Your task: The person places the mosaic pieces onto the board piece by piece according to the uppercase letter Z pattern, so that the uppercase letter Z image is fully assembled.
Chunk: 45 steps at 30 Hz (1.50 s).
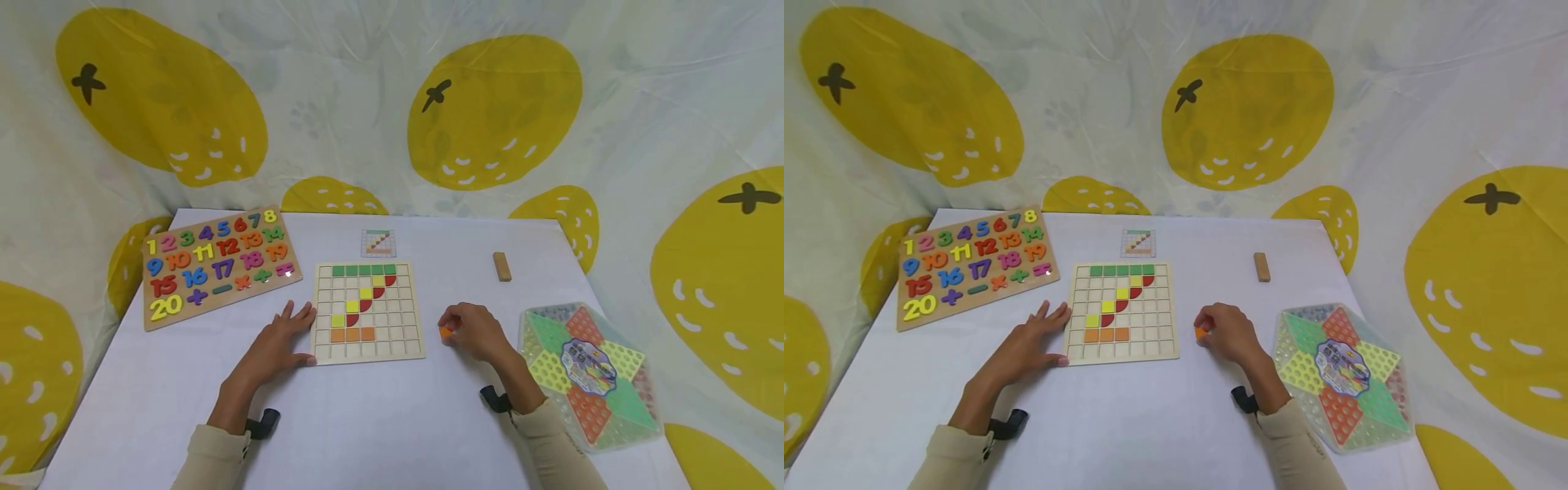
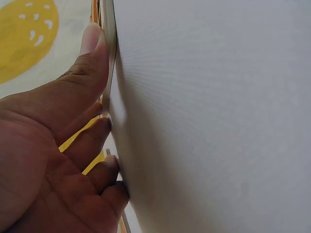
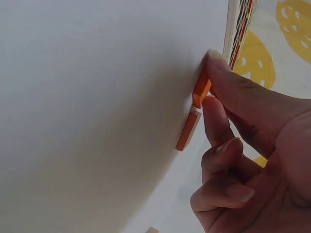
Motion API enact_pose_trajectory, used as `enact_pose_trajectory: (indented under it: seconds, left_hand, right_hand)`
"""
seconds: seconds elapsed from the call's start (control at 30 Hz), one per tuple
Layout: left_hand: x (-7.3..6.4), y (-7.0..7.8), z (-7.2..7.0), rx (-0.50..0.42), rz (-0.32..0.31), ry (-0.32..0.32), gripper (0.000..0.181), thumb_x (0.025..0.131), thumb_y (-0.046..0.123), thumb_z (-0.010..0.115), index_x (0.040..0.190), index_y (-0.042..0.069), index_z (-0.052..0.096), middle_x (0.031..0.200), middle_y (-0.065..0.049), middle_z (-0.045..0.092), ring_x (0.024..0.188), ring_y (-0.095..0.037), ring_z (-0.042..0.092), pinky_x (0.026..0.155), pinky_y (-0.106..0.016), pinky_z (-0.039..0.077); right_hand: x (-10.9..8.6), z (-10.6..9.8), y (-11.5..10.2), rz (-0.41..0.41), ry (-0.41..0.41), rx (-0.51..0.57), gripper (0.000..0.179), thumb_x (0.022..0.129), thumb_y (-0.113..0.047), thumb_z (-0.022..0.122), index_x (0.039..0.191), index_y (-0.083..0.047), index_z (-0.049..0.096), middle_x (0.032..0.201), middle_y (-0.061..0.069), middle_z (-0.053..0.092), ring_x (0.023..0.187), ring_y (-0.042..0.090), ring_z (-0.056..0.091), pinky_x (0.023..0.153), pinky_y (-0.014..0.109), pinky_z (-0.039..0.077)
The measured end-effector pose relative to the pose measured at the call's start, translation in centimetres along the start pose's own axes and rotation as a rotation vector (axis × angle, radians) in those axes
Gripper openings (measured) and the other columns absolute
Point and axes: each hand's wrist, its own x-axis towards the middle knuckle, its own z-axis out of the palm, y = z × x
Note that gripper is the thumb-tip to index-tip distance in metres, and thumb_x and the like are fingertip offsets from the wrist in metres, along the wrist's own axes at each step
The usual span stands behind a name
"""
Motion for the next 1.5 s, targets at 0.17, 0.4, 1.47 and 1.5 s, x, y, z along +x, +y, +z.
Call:
enact_pose_trajectory:
  seconds: [0.17, 0.4, 1.47, 1.5]
  left_hand:
    - [0.0, -0.1, 0.2, -0.004, -0.001, -0.001, 0.102, 0.08, 0.028, 0.094, 0.164, 0.018, 0.037, 0.174, -0.002, 0.028, 0.165, -0.048, 0.009, 0.123, -0.076, 0.02]
    - [0.0, -0.1, 0.1, 0.0, -0.002, -0.001, 0.103, 0.08, 0.028, 0.094, 0.165, 0.019, 0.036, 0.175, -0.002, 0.028, 0.165, -0.046, 0.009, 0.124, -0.075, 0.019]
    - [0.0, 0.0, 0.1, -0.004, 0.002, 0.004, 0.101, 0.081, 0.03, 0.093, 0.164, 0.018, 0.038, 0.174, -0.003, 0.029, 0.165, -0.046, 0.01, 0.124, -0.074, 0.021]
    - [0.0, 0.0, 0.1, -0.003, 0.003, 0.004, 0.101, 0.081, 0.031, 0.093, 0.164, 0.018, 0.038, 0.174, -0.003, 0.029, 0.165, -0.046, 0.01, 0.124, -0.074, 0.021]
  right_hand:
    - [0.3, 0.2, -0.4, -0.005, 0.021, -0.033, 0.025, 0.078, -0.007, 0.093, 0.092, -0.018, 0.076, 0.086, -0.001, 0.066, 0.084, 0.017, 0.058, 0.075, 0.032, 0.047]
    - [0.6, 0.4, -1.0, -0.015, 0.043, -0.017, 0.028, 0.074, -0.007, 0.096, 0.085, -0.017, 0.071, 0.082, 0.0, 0.062, 0.08, 0.018, 0.056, 0.07, 0.031, 0.045]
    - [1.9, 4.2, -7.4, -0.111, 0.072, 0.175, 0.017, 0.089, -0.02, 0.088, 0.084, -0.022, 0.072, 0.073, -0.009, 0.066, 0.074, 0.012, 0.059, 0.066, 0.028, 0.045]
    - [2.0, 4.3, -7.6, -0.104, 0.078, 0.176, 0.018, 0.089, -0.02, 0.088, 0.083, -0.022, 0.071, 0.073, -0.008, 0.066, 0.074, 0.013, 0.059, 0.065, 0.029, 0.045]
